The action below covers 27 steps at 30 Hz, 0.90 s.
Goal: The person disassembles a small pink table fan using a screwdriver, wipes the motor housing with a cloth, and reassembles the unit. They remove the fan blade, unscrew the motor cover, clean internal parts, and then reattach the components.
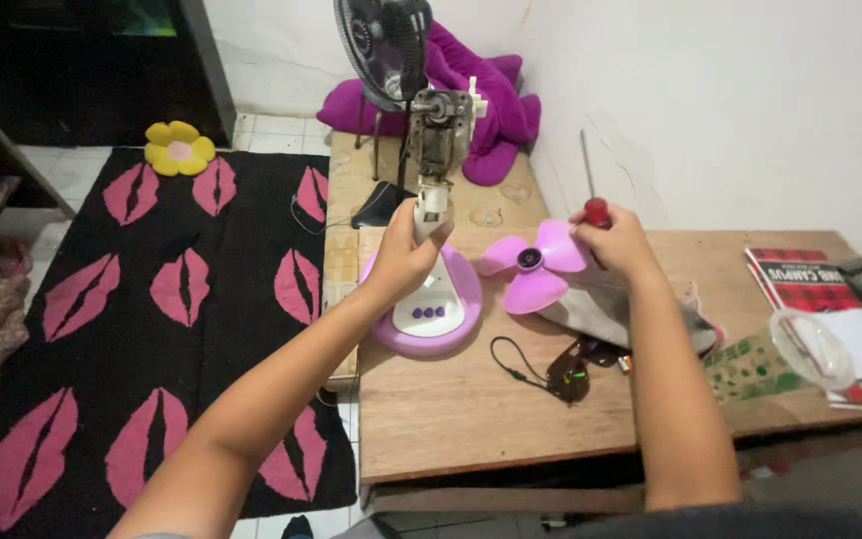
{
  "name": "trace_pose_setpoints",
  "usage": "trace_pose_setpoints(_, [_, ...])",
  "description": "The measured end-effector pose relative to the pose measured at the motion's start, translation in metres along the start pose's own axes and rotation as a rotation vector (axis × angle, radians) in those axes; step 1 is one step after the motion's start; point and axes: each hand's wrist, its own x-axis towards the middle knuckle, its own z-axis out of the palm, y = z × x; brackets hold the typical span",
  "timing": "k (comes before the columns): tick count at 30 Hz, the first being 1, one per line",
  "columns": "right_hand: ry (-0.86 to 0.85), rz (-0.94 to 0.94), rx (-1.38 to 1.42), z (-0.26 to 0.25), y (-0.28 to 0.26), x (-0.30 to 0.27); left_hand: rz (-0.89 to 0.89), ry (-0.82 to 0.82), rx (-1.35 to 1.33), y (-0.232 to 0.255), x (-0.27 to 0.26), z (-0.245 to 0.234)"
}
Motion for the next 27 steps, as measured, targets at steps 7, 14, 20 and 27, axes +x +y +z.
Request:
trace_pose_setpoints(7, [-0.081,0.020,0.006,0.008,0.029,0.004,0.117,0.101,0.044,0.005,-0.004,0.011])
trace_pose_setpoints(14, [0.393,-0.224,-0.282,0.023,0.004,-0.024,0.085,0.107,0.055,0.018,-0.008,0.010])
trace_pose_setpoints(20, [0.426,-0.388,-0.324,0.030,-0.037,-0.041,-0.070,0.114,-0.030,0.023,-0.011,0.023])
trace_pose_setpoints(27, [0.153,-0.412,-0.038,0.037,-0.101,-0.054,0.057,0.227,0.062,0.013,-0.017,0.044])
